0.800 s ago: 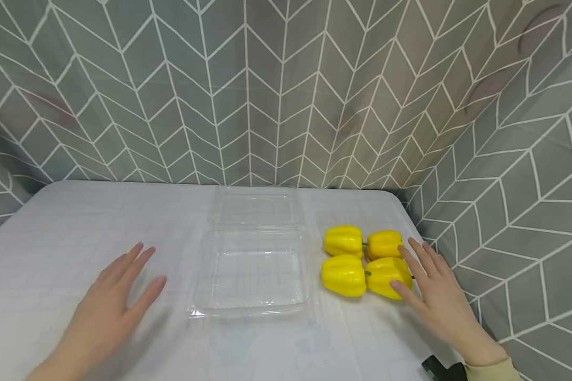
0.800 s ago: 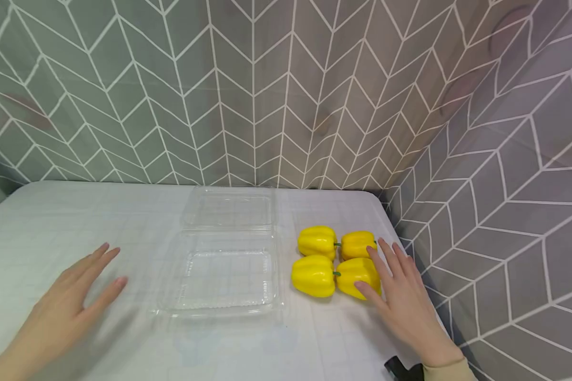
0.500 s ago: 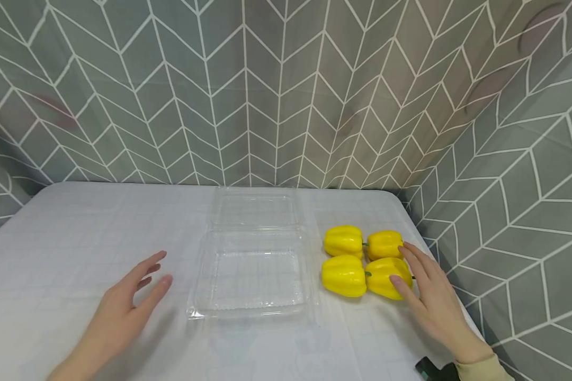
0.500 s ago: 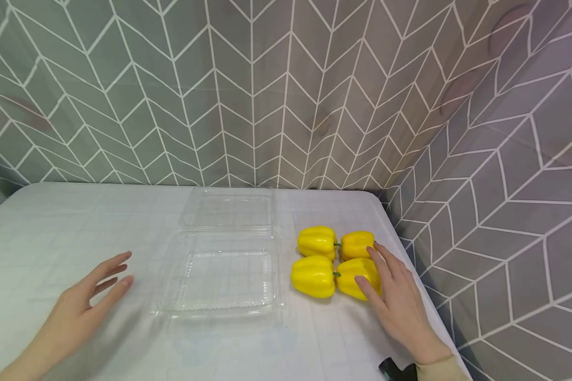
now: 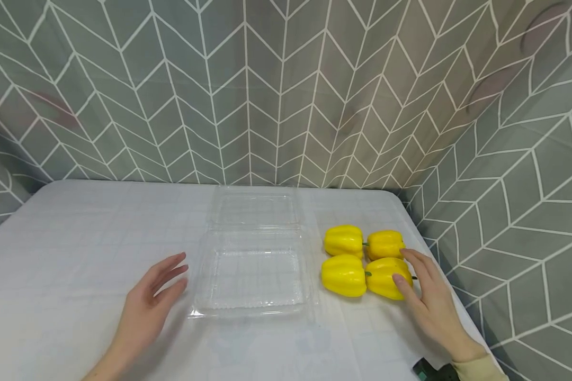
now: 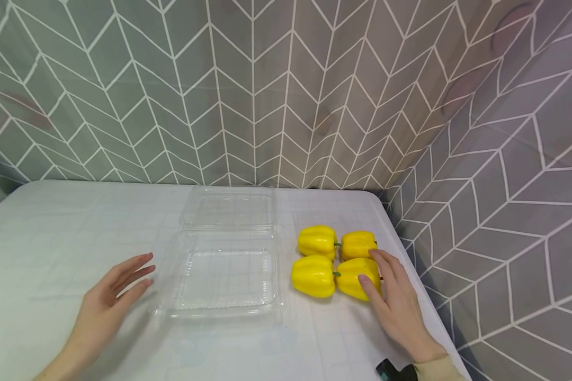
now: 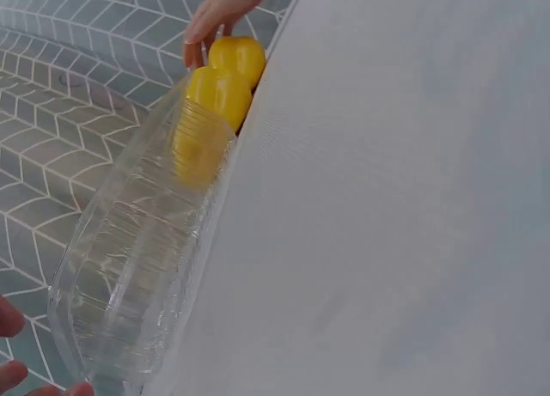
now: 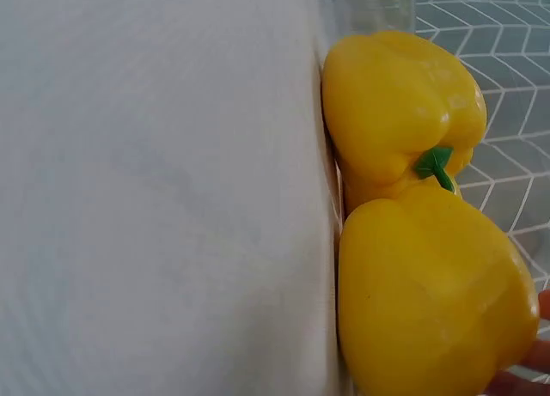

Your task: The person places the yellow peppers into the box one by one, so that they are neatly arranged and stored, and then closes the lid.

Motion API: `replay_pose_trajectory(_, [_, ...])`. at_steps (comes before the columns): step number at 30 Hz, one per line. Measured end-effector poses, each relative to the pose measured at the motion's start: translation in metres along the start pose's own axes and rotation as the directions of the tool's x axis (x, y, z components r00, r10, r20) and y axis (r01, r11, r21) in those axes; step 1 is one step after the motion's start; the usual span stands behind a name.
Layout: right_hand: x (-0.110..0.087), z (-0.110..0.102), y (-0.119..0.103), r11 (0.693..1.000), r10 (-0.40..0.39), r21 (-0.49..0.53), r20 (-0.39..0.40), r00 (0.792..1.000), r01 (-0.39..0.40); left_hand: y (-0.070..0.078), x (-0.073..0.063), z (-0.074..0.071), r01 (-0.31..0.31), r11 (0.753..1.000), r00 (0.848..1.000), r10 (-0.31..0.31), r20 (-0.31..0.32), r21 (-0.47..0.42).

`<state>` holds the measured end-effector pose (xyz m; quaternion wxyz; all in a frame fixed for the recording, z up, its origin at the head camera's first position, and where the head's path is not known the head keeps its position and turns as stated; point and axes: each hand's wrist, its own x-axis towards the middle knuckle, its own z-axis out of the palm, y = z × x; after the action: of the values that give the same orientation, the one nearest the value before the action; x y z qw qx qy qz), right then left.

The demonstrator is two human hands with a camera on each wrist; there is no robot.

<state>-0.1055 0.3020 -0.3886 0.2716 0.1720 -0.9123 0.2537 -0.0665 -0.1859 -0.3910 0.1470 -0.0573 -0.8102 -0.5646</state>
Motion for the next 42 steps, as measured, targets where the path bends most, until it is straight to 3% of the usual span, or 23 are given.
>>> replay_pose_trajectory(3, [-0.002, 0.003, 0.003, 0.999, -0.009, 0.049, -0.011, 1.0, 0.01, -0.005, -0.006, 0.0, 0.017, 1.0, 1.0, -0.017, -0.01, -0.024])
replay_pose_trajectory(8, [-0.005, 0.011, 0.013, 0.992, -0.031, 0.118, -0.022, 0.999, 0.033, -0.015, -0.011, -0.001, -0.032, 0.996, 0.999, 0.032, -0.001, -0.085])
replay_pose_trajectory(16, [-0.007, 0.017, 0.019, 0.994, -0.019, 0.104, -0.029, 0.999, 0.022, -0.023, -0.012, 0.0, -0.07, 0.976, 0.997, 0.078, 0.029, -0.208])
replay_pose_trajectory(42, [-0.013, 0.018, 0.023, 0.996, 0.05, 0.081, -0.026, 0.998, -0.048, -0.026, -0.011, 0.006, -0.009, 0.974, 0.993, 0.035, 0.111, -0.226])
